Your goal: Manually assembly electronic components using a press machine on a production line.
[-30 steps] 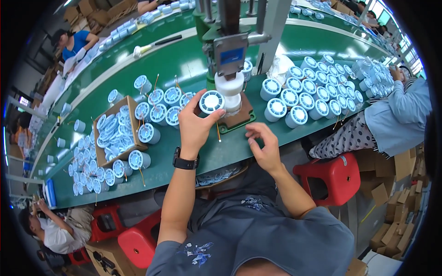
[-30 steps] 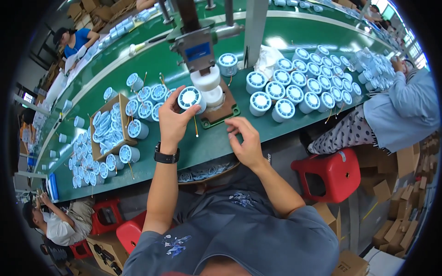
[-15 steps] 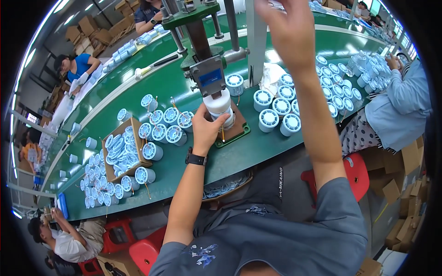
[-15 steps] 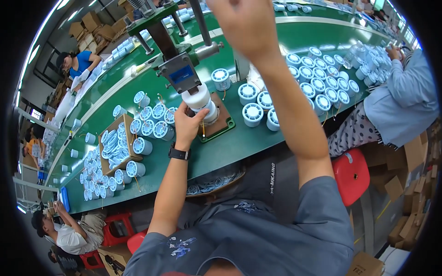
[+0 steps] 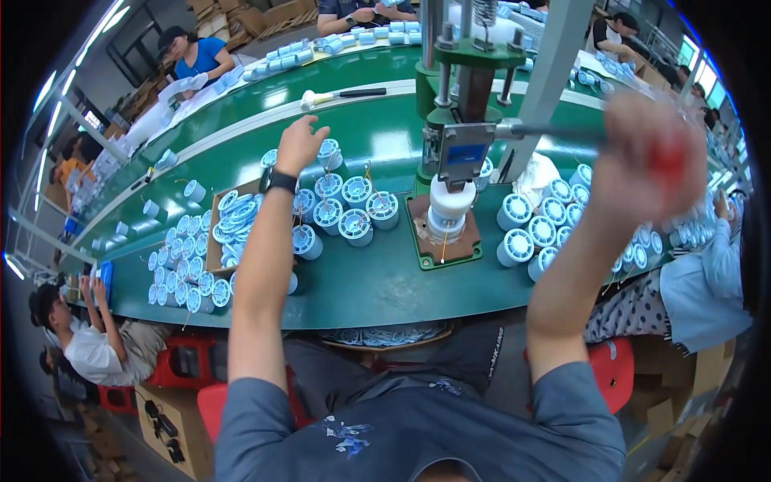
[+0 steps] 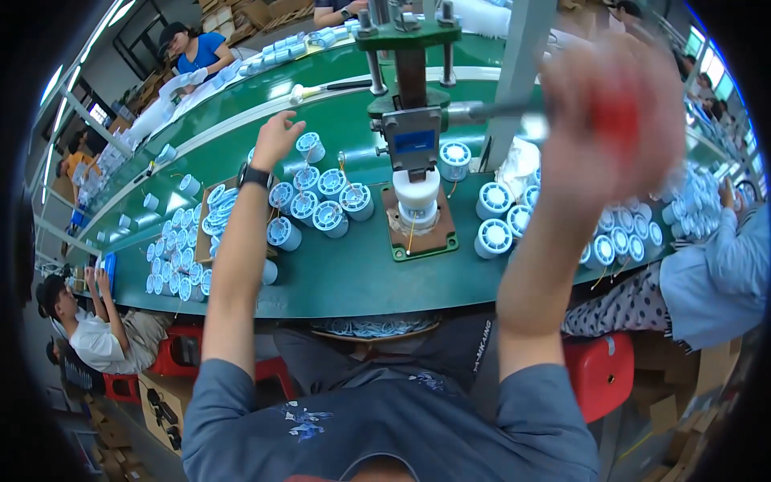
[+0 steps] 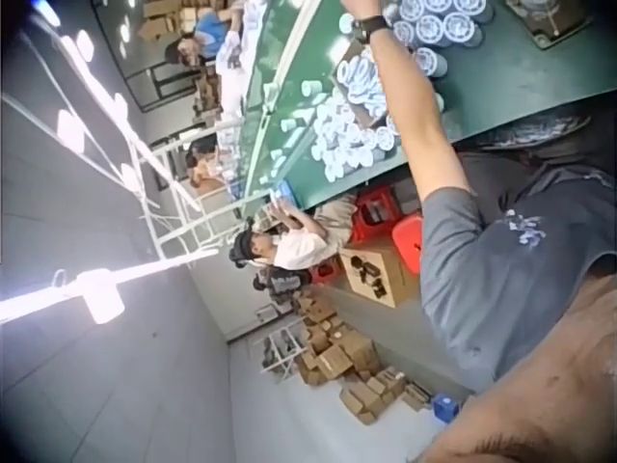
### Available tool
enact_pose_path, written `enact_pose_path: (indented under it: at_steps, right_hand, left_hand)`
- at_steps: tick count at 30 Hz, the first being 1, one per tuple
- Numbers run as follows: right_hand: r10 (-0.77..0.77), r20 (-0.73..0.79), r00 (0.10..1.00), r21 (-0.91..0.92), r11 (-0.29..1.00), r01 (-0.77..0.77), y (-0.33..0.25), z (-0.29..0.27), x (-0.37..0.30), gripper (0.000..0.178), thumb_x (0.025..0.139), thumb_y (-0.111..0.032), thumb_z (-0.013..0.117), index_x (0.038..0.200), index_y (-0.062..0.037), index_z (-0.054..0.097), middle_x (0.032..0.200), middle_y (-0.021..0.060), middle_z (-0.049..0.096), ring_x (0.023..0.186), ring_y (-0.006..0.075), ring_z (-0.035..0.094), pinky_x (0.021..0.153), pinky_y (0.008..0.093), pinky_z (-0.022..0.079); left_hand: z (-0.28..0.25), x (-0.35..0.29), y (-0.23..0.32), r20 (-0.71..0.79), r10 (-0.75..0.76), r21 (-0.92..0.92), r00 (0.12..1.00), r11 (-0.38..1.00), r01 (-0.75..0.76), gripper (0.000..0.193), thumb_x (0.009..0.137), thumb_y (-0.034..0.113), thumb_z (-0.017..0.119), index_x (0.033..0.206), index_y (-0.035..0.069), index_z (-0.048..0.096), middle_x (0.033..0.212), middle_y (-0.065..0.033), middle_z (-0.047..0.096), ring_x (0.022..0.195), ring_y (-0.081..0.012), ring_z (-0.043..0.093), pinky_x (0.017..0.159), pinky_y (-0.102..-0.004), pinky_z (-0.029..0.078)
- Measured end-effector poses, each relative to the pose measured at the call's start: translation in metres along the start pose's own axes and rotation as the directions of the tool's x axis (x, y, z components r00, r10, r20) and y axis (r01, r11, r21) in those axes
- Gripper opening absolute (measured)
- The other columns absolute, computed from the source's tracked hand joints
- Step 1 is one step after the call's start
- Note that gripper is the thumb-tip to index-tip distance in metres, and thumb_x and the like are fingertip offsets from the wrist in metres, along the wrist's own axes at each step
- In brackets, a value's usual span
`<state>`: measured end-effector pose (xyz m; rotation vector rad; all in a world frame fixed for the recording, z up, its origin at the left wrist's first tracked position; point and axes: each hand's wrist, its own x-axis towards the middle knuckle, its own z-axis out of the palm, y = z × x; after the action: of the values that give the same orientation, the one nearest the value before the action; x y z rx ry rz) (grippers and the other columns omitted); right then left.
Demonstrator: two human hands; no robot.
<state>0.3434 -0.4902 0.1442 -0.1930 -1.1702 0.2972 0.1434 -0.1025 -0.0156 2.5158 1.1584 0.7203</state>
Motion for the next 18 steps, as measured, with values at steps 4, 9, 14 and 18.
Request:
enact_pose_path:
  at_steps: [4,9,14,18]
  right_hand:
    - [-0.167,0.010,0.986,-0.608,0.782,0.139,0.009,-0.004,-0.174,0.024,0.083,-0.030,0.055,0.073,-0.0099,0.047,0.060,0.0040,0.041,0.073,0.0239,0.044,0.097,0.0441,0.036]
    - [-0.120,-0.072,0.990,-0.710,0.704,0.034,0.006,-0.005,-0.211,0.026,0.085,-0.029,0.053,0.074,-0.0059,0.050,0.065,0.0080,0.049,0.078,0.0273,0.051,0.100,0.0473,0.037]
    - [-0.156,0.058,0.986,-0.684,0.713,0.153,-0.010,-0.001,-0.142,0.040,0.096,-0.044,0.054,0.086,-0.0045,0.056,0.070,0.0107,0.059,0.079,0.0267,0.059,0.091,0.0483,0.044]
    - [-0.288,0.056,0.956,-0.612,0.747,0.261,-0.006,-0.002,-0.031,0.052,0.098,-0.038,0.051,0.133,-0.0002,0.046,0.117,0.0226,0.061,0.103,0.0347,0.062,0.101,0.0477,0.042]
  left_hand:
    - [0.041,0.029,-0.034,0.165,-0.048,0.161,0.985,0.987,0.021,0.062,0.081,0.047,0.073,0.124,0.003,0.064,0.114,-0.0229,0.068,0.107,-0.0370,0.066,0.092,-0.0429,0.053]
    - [0.063,0.043,-0.034,0.402,-0.081,0.282,0.912,0.958,-0.039,0.068,0.076,0.051,0.075,0.123,0.003,0.065,0.114,-0.0233,0.069,0.106,-0.0388,0.066,0.092,-0.0432,0.053]
    - [0.002,0.021,0.027,-0.095,0.007,0.039,0.995,0.999,-0.003,0.060,0.076,0.039,0.072,0.119,-0.001,0.059,0.105,-0.0247,0.069,0.100,-0.0397,0.067,0.086,-0.0445,0.055]
    - [-0.075,-0.055,0.104,-0.025,0.339,-0.102,0.940,0.935,-0.340,0.052,0.083,0.032,0.069,0.121,-0.001,0.056,0.110,-0.0241,0.067,0.101,-0.0404,0.065,0.088,-0.0451,0.052]
